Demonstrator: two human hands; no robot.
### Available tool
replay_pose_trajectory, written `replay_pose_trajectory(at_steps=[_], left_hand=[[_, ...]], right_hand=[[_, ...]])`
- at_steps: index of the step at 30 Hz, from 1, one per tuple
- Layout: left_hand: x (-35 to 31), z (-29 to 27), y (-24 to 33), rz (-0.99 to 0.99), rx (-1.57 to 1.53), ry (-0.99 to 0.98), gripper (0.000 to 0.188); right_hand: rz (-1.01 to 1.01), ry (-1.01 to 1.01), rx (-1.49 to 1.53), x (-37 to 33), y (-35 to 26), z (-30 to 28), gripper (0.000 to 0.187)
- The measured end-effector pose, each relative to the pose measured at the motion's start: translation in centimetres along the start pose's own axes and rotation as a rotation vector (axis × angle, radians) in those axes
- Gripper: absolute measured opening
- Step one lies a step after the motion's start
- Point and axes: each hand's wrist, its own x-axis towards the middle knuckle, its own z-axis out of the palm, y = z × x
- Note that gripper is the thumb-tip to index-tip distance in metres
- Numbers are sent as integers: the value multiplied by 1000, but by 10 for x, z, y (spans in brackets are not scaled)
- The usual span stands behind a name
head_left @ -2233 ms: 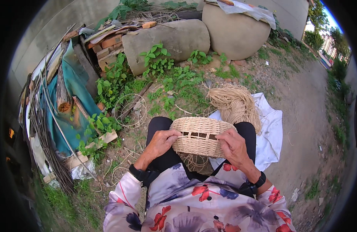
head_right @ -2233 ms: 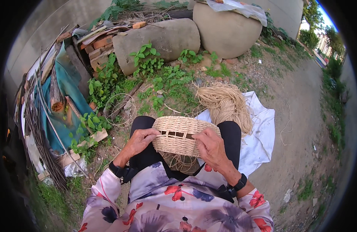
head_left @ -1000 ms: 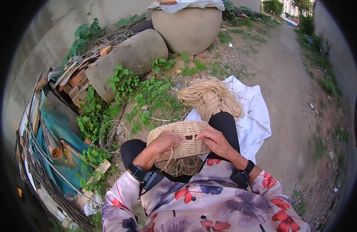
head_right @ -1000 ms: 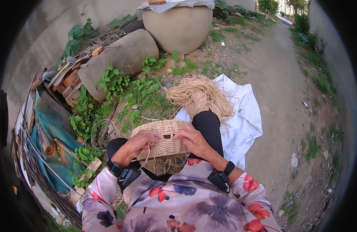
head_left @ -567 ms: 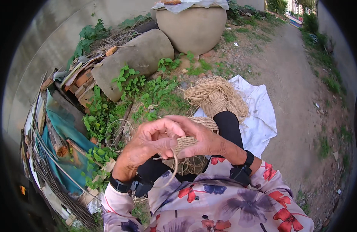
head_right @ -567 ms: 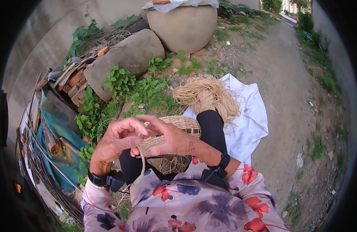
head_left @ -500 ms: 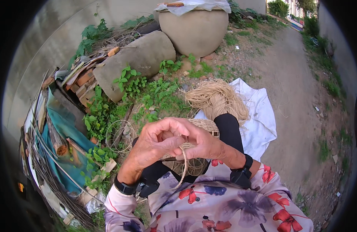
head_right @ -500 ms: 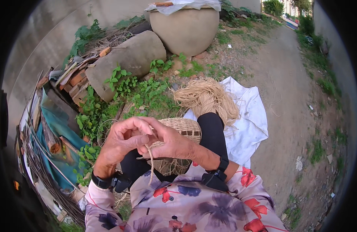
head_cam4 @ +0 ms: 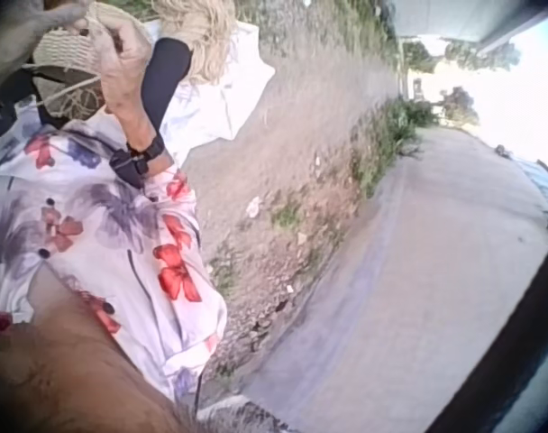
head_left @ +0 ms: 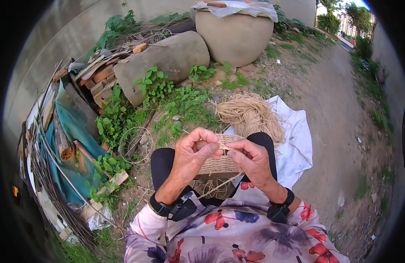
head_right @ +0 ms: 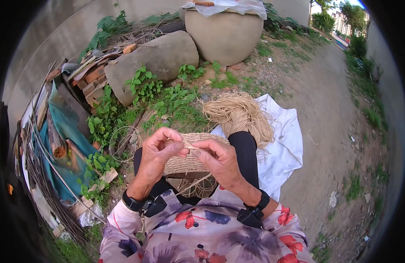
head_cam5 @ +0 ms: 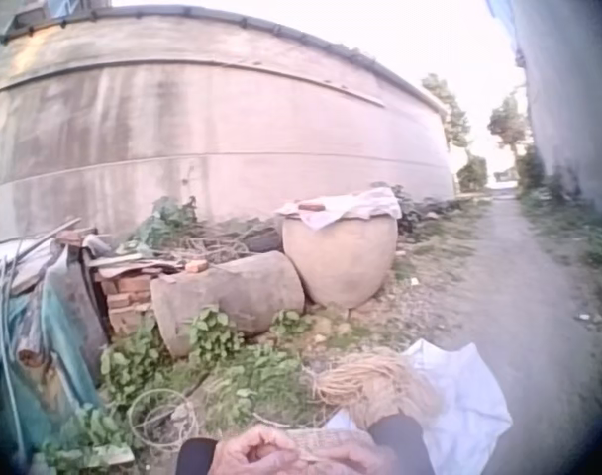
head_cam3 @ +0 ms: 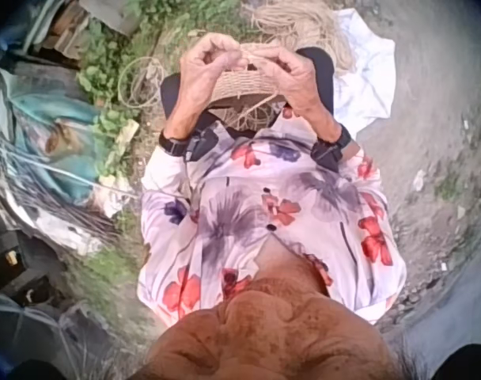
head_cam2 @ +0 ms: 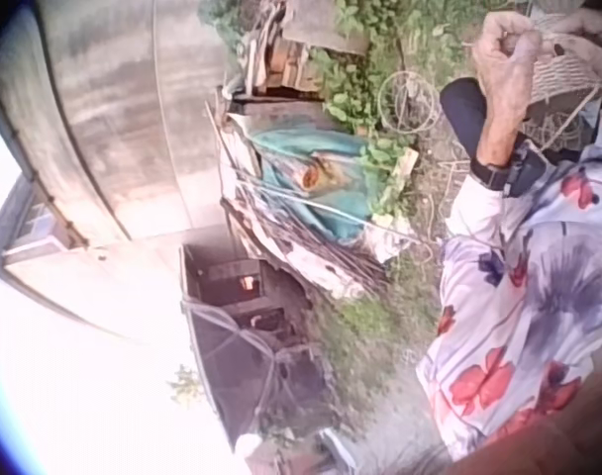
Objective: Weaving a small basket or container using straw fibers.
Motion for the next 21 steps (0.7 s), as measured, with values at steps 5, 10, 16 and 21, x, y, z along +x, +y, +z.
replay_pose_trajectory(at_steps=[5, 10, 16, 21], left_hand=[[0, -17, -37, -88, 143, 37, 8], [-5, -32, -60, 157, 985, 59, 10], [-7, -28, -76, 263, 1131, 69, 8], [-7, -29, -81, 304, 1169, 48, 8]], right_hand=[[-134, -21, -385, 6, 17, -15, 11], [-409, -59, -971, 11, 33, -21, 4], [-378, -128, -1119, 20, 60, -12, 10], [-140, -39, -1115, 18, 72, 8, 14]])
